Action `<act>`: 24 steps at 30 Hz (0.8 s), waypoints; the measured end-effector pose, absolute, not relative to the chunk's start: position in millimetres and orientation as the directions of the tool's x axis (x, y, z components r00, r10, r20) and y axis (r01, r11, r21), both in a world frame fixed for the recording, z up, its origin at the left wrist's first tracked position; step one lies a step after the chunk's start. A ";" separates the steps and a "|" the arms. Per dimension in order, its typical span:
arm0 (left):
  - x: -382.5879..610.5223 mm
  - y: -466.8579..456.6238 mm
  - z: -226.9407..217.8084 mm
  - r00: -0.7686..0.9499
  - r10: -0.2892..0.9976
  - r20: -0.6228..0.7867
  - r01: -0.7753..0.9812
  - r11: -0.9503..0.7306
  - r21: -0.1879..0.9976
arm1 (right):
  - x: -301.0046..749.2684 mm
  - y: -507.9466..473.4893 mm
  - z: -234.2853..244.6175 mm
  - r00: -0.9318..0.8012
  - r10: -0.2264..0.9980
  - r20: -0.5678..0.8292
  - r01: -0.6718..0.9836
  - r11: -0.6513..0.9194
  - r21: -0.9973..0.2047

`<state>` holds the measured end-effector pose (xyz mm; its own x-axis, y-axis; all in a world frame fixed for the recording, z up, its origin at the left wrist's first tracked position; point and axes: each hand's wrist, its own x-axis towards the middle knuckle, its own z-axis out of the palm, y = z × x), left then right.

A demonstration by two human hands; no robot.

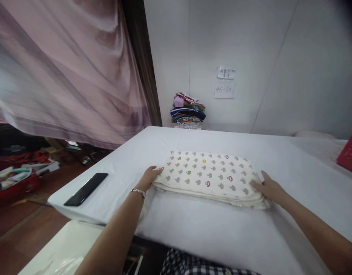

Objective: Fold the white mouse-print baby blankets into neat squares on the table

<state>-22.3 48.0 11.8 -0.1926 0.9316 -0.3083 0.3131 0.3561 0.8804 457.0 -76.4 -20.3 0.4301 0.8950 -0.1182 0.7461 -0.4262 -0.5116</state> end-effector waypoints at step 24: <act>-34.2 64.5 9.9 -0.175 0.927 -0.331 0.426 0.374 0.824 | 427.8 -94.6 15.3 0.331 0.851 -0.407 0.041 -0.443 -0.895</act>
<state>-34.2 64.5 9.9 -0.1753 0.9273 -0.3307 0.4260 0.3743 0.8237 427.8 -94.6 15.3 0.3314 0.8514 -0.4066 0.0407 -0.4434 -0.8954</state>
